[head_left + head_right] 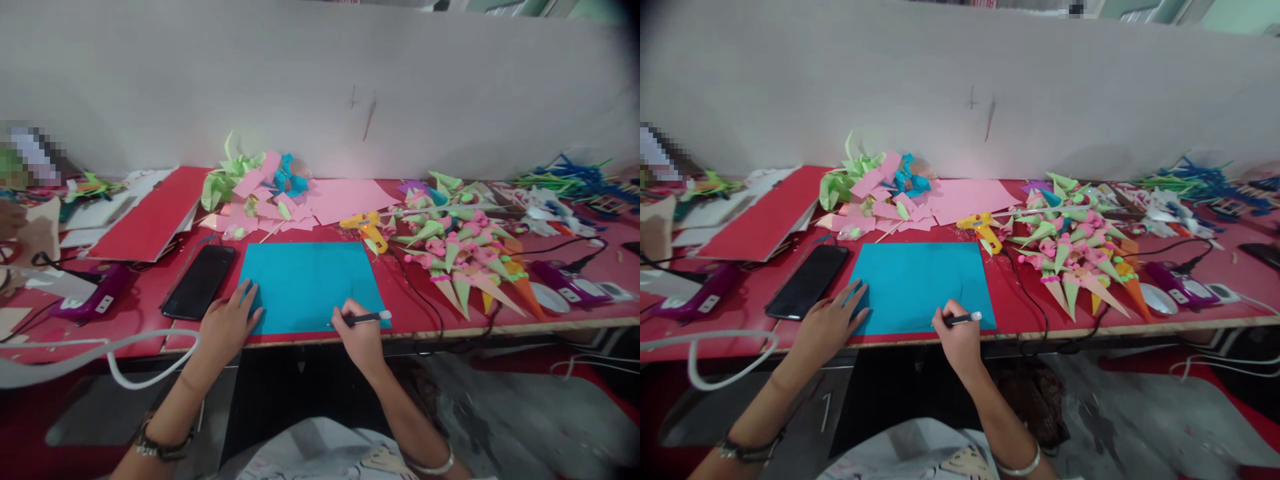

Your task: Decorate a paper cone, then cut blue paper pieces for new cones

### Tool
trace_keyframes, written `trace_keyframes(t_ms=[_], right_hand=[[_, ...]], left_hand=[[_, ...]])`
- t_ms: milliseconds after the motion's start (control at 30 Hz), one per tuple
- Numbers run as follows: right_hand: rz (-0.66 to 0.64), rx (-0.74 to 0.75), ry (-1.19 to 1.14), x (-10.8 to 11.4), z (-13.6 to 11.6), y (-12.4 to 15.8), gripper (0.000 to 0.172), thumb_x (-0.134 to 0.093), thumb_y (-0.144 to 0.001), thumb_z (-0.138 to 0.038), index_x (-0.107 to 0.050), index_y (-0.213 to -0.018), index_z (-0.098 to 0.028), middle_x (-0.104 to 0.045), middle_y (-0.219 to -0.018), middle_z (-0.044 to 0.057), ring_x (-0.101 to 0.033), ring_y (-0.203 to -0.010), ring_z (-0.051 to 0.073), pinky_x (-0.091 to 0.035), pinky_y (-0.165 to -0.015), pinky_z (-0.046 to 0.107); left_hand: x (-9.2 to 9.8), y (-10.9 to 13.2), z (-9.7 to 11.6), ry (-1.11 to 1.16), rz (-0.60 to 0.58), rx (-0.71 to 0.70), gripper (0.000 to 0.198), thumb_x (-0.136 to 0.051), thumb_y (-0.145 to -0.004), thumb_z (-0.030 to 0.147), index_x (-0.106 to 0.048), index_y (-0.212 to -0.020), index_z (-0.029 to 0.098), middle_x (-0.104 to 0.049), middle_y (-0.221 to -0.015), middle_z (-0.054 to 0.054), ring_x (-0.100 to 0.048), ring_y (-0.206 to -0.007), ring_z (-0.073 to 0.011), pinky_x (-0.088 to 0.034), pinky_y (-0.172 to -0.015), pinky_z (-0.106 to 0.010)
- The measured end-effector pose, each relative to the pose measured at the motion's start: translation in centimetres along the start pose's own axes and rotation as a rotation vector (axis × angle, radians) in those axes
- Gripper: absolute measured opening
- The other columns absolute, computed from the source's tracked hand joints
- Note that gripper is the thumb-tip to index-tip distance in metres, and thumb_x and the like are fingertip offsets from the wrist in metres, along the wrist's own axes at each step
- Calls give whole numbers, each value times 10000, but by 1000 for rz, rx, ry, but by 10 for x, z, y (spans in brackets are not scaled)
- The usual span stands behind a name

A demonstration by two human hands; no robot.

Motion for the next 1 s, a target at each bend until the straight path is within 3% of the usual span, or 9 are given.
trace_keyframes(t_ms=[167,267,367,533,633,1000], right_hand=[[100,-8,77,28,15,-8,305,-479,-765,-263,-314,-518,-197,-300,-445,-70,-313,-437,78,-274,-446,208],[174,4,52,55,20,-24,241,-507,-764,-304,-423,-571,-188,-427,-489,-44,-410,-479,98,-334,-482,218],[150,-9,-83,68,27,-50,192,-541,-740,-367,-525,-711,-178,-557,-623,5,-518,-570,134,-400,-519,238],[-110,-50,-135,38,40,-90,256,-533,-724,-412,-519,-631,-173,-544,-548,-10,-499,-481,109,-384,-452,220],[-145,-71,-124,23,52,-103,330,-511,-725,-418,-418,-512,-185,-423,-413,-51,-402,-377,80,-301,-371,200],[-256,41,-22,10,44,-95,315,-466,-710,-306,-337,-447,-191,-347,-413,-62,-358,-414,77,-287,-411,204]], left_hand=[[-1,0,0,16,14,-9,439,-280,-872,342,-454,-1234,164,-427,-1323,-107,-606,-911,-235,-440,-792,-377],[-1,0,0,17,26,-20,442,-276,-873,348,-451,-1236,167,-429,-1322,-108,-613,-881,-231,-439,-784,-377],[-1,1,1,4,30,-35,444,-269,-877,339,-443,-1242,157,-417,-1331,-110,-611,-883,-234,-438,-781,-379],[0,2,0,3,35,-42,445,-271,-875,336,-450,-1237,150,-424,-1327,-105,-624,-840,-229,-442,-777,-379],[1,2,-2,31,29,-22,440,-283,-867,334,-459,-1230,160,-432,-1320,-107,-635,-808,-228,-446,-775,-388],[-1,1,-4,39,-7,-3,435,-282,-859,327,-475,-1215,168,-438,-1315,-106,-631,-849,-228,-440,-787,-377]])
Point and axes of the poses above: each hand's wrist, its own y-axis away from the middle knuckle, its own x-axis out of the back of the hand, z = x × y, the point moved 10 cm from there along -y, towards the middle knuckle
